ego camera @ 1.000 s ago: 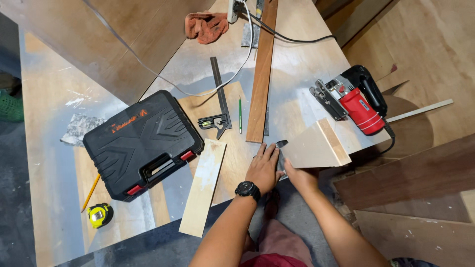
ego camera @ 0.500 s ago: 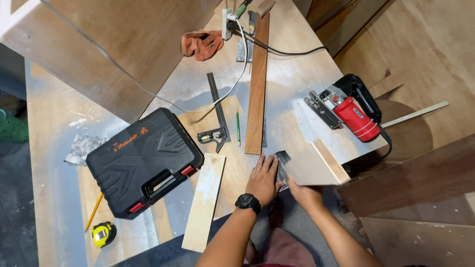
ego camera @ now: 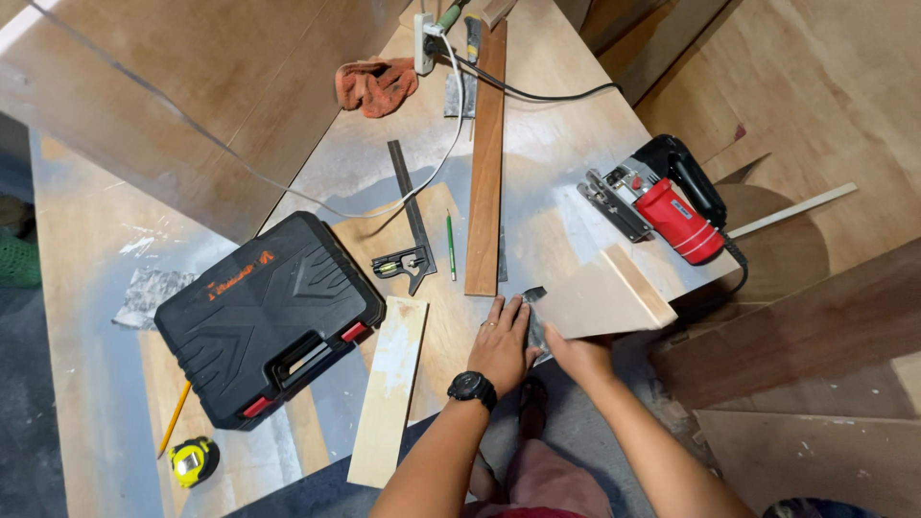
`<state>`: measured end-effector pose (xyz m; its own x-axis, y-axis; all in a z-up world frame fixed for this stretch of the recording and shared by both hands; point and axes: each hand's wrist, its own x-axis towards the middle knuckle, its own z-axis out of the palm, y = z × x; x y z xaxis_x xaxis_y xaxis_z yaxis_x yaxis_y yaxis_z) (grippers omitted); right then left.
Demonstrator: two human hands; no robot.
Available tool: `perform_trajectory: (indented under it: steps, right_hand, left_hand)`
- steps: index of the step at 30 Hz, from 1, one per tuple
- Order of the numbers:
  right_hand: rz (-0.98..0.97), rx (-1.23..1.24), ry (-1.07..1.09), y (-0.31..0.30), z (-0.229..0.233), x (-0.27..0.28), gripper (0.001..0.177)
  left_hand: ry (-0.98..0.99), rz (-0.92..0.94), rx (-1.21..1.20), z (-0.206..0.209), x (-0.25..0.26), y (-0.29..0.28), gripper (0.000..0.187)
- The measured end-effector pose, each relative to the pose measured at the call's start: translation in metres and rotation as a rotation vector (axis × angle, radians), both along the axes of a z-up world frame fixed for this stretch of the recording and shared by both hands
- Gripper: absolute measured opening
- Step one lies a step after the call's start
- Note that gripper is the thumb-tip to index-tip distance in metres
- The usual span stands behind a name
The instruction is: The person uses a jigsaw to cut a piece of light-colored wood on a workbench. They then sand the cut edges with sandpaper and fit the piece into a wooden cabinet frame.
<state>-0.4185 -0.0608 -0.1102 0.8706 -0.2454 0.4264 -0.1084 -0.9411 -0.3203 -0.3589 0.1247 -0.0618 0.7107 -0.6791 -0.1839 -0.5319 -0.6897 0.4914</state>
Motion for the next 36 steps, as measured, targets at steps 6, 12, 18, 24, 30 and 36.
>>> perform_trajectory:
  steps: [6,12,18,24,30,36]
  right_hand:
    - [-0.059,0.064,0.071,0.011,0.013,0.000,0.063]
    - [-0.128,0.223,0.074,0.031,0.069,-0.004,0.048]
    - [-0.200,0.221,0.136,0.029,0.063,0.021,0.065]
    - [-0.145,0.232,0.131,0.036,0.078,-0.007,0.060]
    - [-0.197,0.264,0.133,0.036,0.086,0.007,0.064]
    - [-0.259,0.165,0.121,0.044,0.099,0.009,0.068]
  left_hand:
    - [0.003,-0.008,0.005,0.001,0.000,0.000,0.083]
    - [-0.037,-0.013,0.040,-0.001,0.002,0.000,0.084]
    - [-0.008,-0.023,0.095,-0.003,0.003,-0.005,0.085]
    - [0.015,-0.028,0.134,0.007,0.004,-0.004,0.083]
    - [0.017,-0.029,0.144,0.004,0.001,-0.004,0.085]
    - [0.014,-0.022,0.141,0.002,0.002,-0.005,0.084]
